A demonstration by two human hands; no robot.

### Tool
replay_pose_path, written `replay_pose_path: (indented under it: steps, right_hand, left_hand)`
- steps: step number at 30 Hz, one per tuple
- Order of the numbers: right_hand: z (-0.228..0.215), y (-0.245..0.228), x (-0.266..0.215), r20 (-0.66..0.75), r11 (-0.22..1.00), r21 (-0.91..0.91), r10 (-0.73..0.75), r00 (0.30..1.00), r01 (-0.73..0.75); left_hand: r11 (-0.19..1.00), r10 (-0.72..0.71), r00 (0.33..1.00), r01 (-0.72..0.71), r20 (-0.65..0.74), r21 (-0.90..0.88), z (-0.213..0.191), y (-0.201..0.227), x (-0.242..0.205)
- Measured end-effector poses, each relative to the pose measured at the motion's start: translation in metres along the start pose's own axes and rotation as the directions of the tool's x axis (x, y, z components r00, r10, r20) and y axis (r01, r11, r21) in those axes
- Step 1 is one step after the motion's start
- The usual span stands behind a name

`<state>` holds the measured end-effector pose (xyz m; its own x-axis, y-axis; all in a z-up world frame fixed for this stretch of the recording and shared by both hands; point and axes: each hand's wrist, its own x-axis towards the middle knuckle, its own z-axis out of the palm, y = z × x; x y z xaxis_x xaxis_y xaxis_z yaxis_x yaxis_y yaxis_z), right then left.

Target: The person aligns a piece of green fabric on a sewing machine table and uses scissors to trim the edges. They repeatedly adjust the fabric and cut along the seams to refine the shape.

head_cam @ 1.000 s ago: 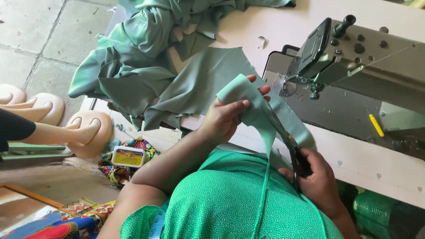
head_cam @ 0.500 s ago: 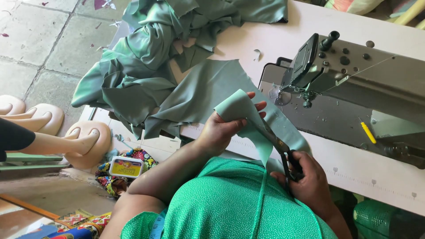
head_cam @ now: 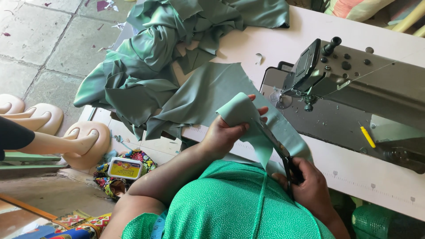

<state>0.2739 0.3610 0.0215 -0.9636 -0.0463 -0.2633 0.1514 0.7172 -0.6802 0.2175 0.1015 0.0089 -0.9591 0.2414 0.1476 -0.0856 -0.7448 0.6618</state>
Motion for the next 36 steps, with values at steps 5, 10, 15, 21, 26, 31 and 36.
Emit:
replay_pose_path:
  steps: [5,10,15,21,26,31,36]
  right_hand:
    - [0.005,0.009,0.005,-0.011,0.999,0.039,-0.026,1.0,0.027]
    - [0.005,0.012,0.003,0.038,0.998,0.063,0.025,0.999,-0.027]
    - [0.008,0.019,0.002,0.037,0.986,0.126,0.106,0.994,-0.11]
    - [0.006,0.025,0.002,0.02,0.997,0.067,0.044,0.999,-0.045]
    - [0.004,0.014,-0.001,-0.012,0.998,0.063,0.026,1.0,-0.025]
    - [0.002,0.01,0.003,-0.018,0.996,0.027,-0.086,0.996,0.086]
    - [0.004,-0.009,-0.001,0.026,0.988,0.121,0.096,0.995,-0.098]
  left_hand:
    - [0.998,-0.064,0.991,0.06,0.115,0.033,0.009,-0.007,-0.003]
    - [0.993,-0.095,0.987,0.085,0.13,0.077,0.008,-0.005,-0.005]
    - [0.999,-0.006,0.991,0.011,0.131,-0.035,0.019,0.004,-0.007]
    - [0.963,0.089,0.99,-0.112,-0.106,-0.247,0.021,0.022,0.0]
    - [0.968,0.1,0.992,-0.115,-0.078,-0.224,0.023,0.014,-0.003]
    - [0.975,0.085,0.995,-0.092,-0.044,-0.2,0.03,0.005,-0.003]
    - [0.978,0.102,0.995,-0.104,-0.021,-0.18,0.026,-0.001,-0.004]
